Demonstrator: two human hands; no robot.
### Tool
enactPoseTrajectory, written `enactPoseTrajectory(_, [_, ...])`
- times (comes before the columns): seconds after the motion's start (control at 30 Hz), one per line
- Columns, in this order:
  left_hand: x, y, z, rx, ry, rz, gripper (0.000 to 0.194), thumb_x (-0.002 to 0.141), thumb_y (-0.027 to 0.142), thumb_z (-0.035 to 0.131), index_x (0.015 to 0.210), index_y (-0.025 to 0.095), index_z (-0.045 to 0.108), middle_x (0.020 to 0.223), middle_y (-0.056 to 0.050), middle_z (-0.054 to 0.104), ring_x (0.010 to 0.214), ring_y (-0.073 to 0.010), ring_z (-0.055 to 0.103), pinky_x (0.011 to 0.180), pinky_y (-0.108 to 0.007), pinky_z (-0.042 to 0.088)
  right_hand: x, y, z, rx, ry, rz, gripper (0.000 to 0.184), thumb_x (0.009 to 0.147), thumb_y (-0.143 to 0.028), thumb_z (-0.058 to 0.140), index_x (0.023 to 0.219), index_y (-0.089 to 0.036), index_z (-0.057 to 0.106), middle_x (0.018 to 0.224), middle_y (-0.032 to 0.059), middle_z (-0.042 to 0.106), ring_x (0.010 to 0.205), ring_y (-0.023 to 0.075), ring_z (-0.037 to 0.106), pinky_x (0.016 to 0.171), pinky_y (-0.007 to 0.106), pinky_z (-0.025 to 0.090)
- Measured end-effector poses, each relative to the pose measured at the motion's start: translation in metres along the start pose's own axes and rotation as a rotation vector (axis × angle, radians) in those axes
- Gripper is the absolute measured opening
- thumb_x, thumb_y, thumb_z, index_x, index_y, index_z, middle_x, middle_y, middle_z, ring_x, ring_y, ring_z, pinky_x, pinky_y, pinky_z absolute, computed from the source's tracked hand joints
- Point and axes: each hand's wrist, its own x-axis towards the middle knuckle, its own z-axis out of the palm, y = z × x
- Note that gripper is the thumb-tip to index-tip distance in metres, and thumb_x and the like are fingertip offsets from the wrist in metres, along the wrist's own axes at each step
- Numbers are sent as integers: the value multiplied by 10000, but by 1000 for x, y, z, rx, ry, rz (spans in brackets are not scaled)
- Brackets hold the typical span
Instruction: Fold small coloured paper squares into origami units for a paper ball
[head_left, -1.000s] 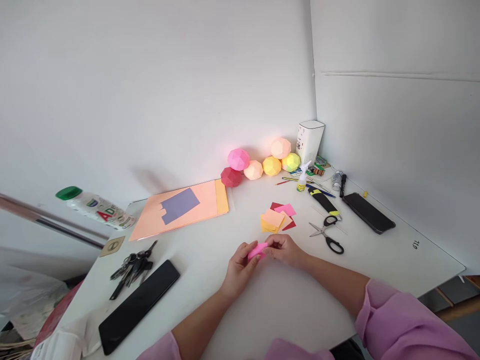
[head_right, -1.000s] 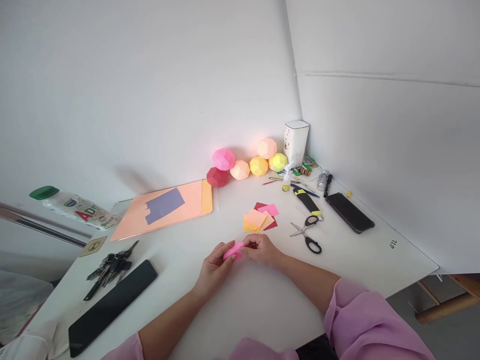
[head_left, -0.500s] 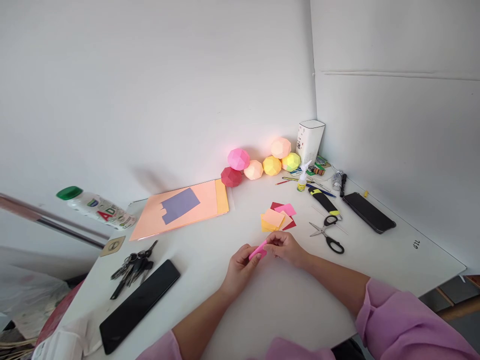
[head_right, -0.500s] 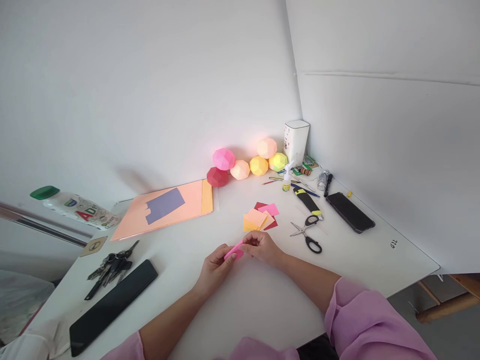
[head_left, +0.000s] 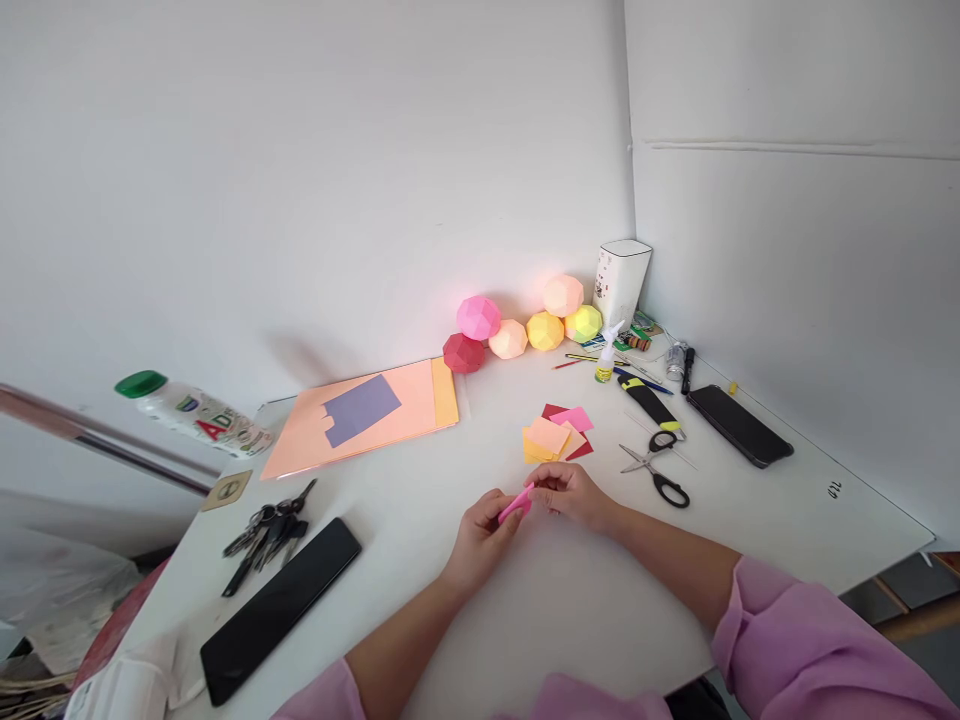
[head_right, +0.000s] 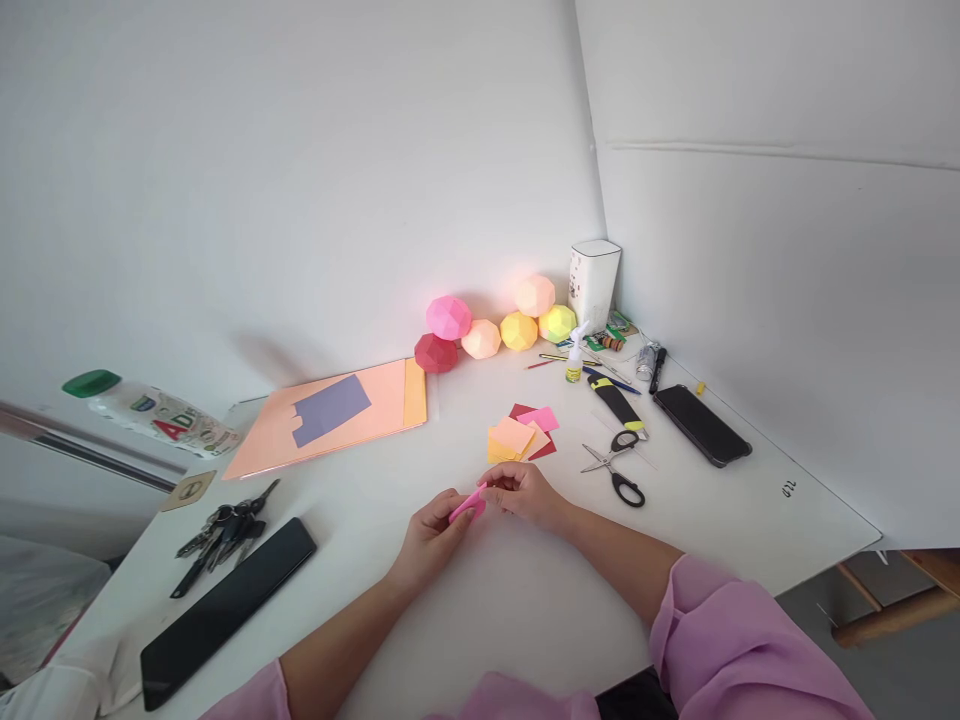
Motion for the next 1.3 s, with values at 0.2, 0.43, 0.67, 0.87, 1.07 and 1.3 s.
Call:
enactPoseTrajectory(0.2, [0,5,-1,22,-11,-13,310,824,433,537,833,184,720,646,11,416,590,-117,386,536,-234,336,1,1,-1,-7,2,-13,262,701,-386,707,800,-148,657,597,-37,511,515,79,429,502,227,360])
enactPoseTrajectory(0.43, [0,5,0,39,-12,-15,329,816,449,543,774,172,713,636,9,410,570,-110,375,512,-223,339,1,1,-1,-20,-6,-17,261,688,-390,716,776,-151,659,608,-31,526,532,88,436,516,234,379])
enactPoseTrajectory(0.67, [-1,4,-1,40,-14,-19,315,812,446,548,767,177,706,631,17,402,558,-104,353,515,-225,324,0,-1,-1,-11,-23,-17,256,709,-391,698,755,-144,646,635,-19,544,541,85,435,516,230,371])
enactPoseTrajectory(0.87, [-2,4,0,24,-10,-46,333,802,468,549,733,171,683,629,21,394,557,-104,350,510,-226,308,-2,-5,1,0,-20,-9,270,697,-406,702,744,-148,637,664,-11,563,561,89,450,529,230,388])
enactPoseTrajectory(1.07, [-2,4,0,21,-10,-35,332,800,467,548,741,174,692,628,23,390,554,-104,348,515,-230,308,-1,-5,0,43,-3,15,259,655,-369,745,714,-149,623,624,-25,549,528,80,431,511,226,362])
enactPoseTrajectory(1.3, [-1,4,0,-1,-20,-34,328,803,461,545,752,172,691,640,18,384,563,-107,346,513,-232,303,-1,-3,0,60,-12,-6,234,679,-351,733,721,-147,627,627,-26,539,535,79,427,516,225,352])
